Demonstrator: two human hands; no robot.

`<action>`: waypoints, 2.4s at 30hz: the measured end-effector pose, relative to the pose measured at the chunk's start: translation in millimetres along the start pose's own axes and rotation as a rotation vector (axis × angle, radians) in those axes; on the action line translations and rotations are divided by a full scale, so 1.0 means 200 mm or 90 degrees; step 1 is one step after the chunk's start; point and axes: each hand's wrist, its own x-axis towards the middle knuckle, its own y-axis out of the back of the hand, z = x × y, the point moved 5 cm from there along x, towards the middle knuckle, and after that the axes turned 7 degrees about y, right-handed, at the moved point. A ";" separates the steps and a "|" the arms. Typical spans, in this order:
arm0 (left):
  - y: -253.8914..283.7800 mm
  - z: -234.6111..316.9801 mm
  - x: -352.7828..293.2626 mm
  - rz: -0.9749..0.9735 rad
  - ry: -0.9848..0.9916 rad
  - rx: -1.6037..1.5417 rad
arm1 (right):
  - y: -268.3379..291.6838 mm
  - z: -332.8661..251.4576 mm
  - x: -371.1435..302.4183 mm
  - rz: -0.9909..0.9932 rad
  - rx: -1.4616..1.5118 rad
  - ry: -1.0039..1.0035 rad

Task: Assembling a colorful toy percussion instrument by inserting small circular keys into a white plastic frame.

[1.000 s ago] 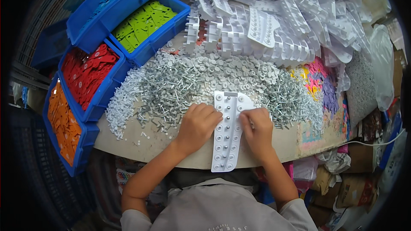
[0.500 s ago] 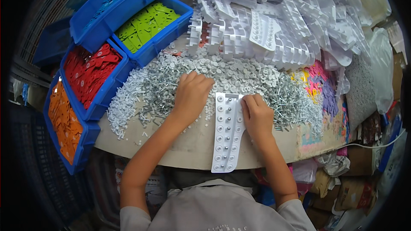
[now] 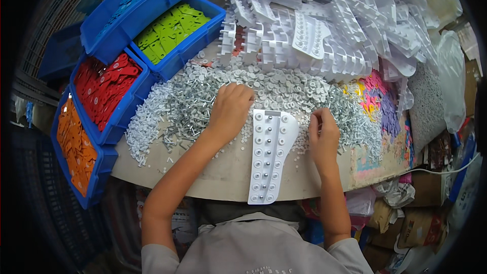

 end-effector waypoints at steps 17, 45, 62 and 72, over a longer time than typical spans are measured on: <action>0.21 0.18 -0.23 -0.104 0.202 -0.273 | -0.08 0.03 0.13 0.036 -0.234 0.210; 0.08 0.22 -0.43 -0.187 0.317 -0.322 | -0.08 -0.18 -0.29 -0.169 0.162 0.098; 0.09 0.00 -0.11 0.034 0.083 -0.084 | -0.09 -0.24 -0.34 -0.053 0.003 0.294; -0.02 -0.04 0.01 -0.052 -0.022 0.010 | 0.04 -0.08 -0.18 -0.016 -0.030 0.176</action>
